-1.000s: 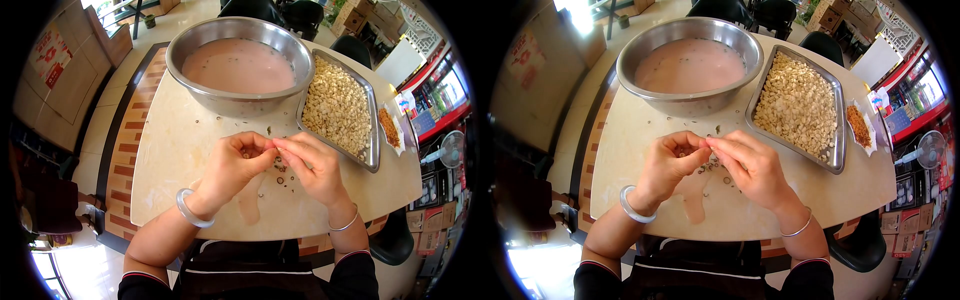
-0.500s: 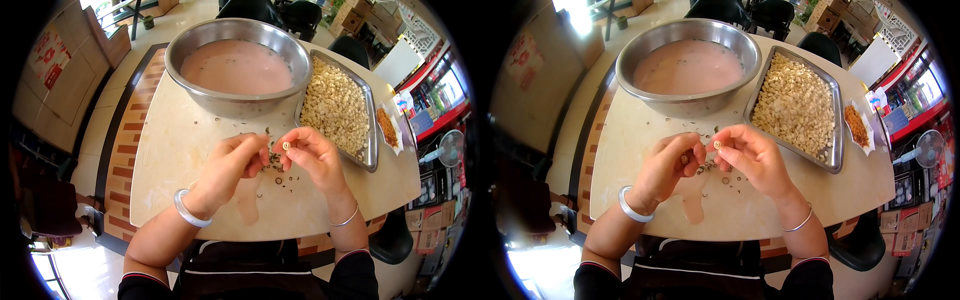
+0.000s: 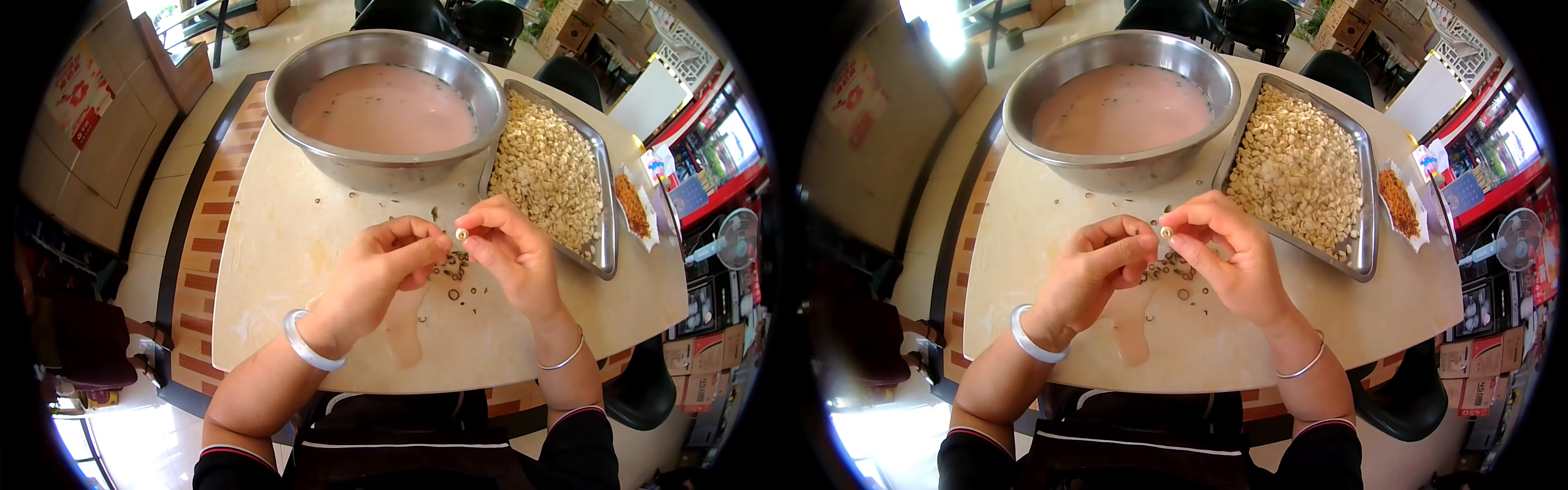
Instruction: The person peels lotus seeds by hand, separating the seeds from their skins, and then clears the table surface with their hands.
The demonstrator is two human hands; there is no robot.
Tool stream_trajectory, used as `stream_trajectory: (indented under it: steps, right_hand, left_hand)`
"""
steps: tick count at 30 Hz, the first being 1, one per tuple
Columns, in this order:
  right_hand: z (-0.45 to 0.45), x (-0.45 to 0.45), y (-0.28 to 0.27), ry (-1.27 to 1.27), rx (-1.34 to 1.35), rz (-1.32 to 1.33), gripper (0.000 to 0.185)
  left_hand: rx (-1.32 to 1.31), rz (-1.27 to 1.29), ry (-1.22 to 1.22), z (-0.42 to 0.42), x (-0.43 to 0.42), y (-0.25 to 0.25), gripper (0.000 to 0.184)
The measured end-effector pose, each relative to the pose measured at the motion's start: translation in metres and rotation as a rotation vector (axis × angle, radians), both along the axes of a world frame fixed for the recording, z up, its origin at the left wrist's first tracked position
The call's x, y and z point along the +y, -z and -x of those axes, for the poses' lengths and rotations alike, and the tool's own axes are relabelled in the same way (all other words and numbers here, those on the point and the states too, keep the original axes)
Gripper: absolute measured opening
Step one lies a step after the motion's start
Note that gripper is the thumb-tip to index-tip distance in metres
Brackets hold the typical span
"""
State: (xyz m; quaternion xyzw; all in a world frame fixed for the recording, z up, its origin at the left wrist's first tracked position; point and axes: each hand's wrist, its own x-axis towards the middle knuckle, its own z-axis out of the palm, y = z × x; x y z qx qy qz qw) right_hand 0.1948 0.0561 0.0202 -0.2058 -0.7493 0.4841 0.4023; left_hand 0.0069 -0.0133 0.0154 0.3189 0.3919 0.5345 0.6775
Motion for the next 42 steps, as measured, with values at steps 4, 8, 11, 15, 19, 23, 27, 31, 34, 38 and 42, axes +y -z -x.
stream_trajectory:
  steps: [4, 8, 11, 15, 19, 23, 27, 31, 34, 38, 42]
  right_hand:
    - [0.004, 0.001, 0.003, 0.044, -0.018, -0.117, 0.016]
    - [0.004, -0.004, -0.004, 0.101, -0.118, -0.284, 0.019]
    - [0.003, -0.006, -0.004, 0.15, -0.202, -0.434, 0.022]
    - [0.004, -0.008, -0.004, 0.144, -0.205, -0.427, 0.022]
    - [0.005, -0.009, -0.002, 0.154, -0.153, -0.318, 0.021]
    - [0.006, -0.008, -0.005, 0.138, -0.182, -0.383, 0.019]
    - [0.002, -0.007, -0.008, 0.191, -0.167, -0.431, 0.02]
    - [-0.028, 0.032, -0.006, 0.66, -0.311, -0.657, 0.018]
    - [-0.035, 0.04, -0.014, 0.847, -0.56, -0.851, 0.017]
    - [0.002, -0.005, -0.013, 0.303, -0.333, -0.613, 0.015]
    - [0.02, -0.019, 0.006, 0.2, -0.364, -0.534, 0.019]
  left_hand:
    - [0.007, -0.014, 0.034, 0.001, 0.001, 0.0, 0.023]
    - [0.027, -0.005, 0.038, 0.002, 0.003, 0.004, 0.025]
    - [0.043, -0.011, 0.035, 0.002, 0.003, 0.003, 0.022]
    - [0.057, -0.014, 0.032, 0.001, 0.003, 0.006, 0.019]
    - [0.074, -0.01, 0.001, 0.002, 0.004, 0.006, 0.019]
    - [0.073, -0.005, 0.042, 0.0, 0.003, 0.006, 0.018]
    - [0.068, -0.01, 0.11, 0.001, 0.004, 0.007, 0.033]
    - [-0.352, 0.086, 0.109, 0.001, 0.01, 0.009, 0.059]
    - [-0.46, 0.127, 0.067, -0.004, 0.013, 0.003, 0.071]
    - [-0.485, 0.122, 0.029, -0.002, 0.01, 0.009, 0.073]
    - [-0.495, 0.113, 0.007, -0.005, 0.009, 0.012, 0.07]
